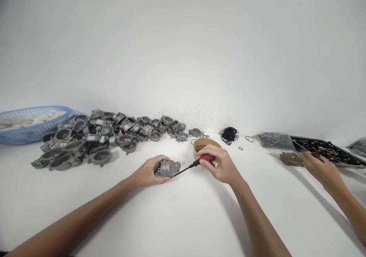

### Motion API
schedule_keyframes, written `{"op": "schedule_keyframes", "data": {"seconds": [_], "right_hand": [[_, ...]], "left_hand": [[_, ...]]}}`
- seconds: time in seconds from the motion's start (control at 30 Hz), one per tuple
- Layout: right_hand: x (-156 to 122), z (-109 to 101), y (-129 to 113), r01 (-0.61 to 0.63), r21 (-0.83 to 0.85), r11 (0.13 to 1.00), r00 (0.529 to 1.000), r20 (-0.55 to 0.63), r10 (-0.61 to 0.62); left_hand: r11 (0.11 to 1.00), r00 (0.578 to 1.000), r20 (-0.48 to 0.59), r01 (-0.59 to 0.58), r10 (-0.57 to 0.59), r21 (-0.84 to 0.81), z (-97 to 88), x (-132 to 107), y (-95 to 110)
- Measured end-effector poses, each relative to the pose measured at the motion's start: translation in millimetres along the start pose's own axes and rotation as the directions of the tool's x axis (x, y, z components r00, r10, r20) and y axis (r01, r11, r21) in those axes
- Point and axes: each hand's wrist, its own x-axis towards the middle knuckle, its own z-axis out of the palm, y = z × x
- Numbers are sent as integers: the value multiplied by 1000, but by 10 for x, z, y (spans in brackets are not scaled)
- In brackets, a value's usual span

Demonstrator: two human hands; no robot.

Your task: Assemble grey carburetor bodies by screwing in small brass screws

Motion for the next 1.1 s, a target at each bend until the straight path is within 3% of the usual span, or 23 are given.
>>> {"op": "schedule_keyframes", "data": {"seconds": [0.23,0.4,0.57,0.7,0.83,1.0,1.1], "right_hand": [[-13,17,-111,26,-43,999,997,76,-23],[-15,36,-138,-12,-116,993,1000,25,15],[-31,36,-108,-5,-22,1000,997,71,6],[-27,33,-86,-51,-119,992,999,8,53],[-18,17,-77,24,-110,994,997,73,-16],[-16,5,-85,-33,-137,990,997,59,42],[-19,3,-112,7,-136,991,996,88,5]], "left_hand": [[998,994,109,25,-31,58,-55,-76,138],[998,986,153,60,-60,7,-85,-114,160],[999,988,149,44,-42,-8,-91,-123,168],[1000,989,145,24,-26,18,-88,-117,182],[999,988,151,43,-42,-3,-96,-120,178],[998,986,163,46,-38,-46,-110,-132,186],[998,987,158,43,-36,-39,-111,-130,191]]}}
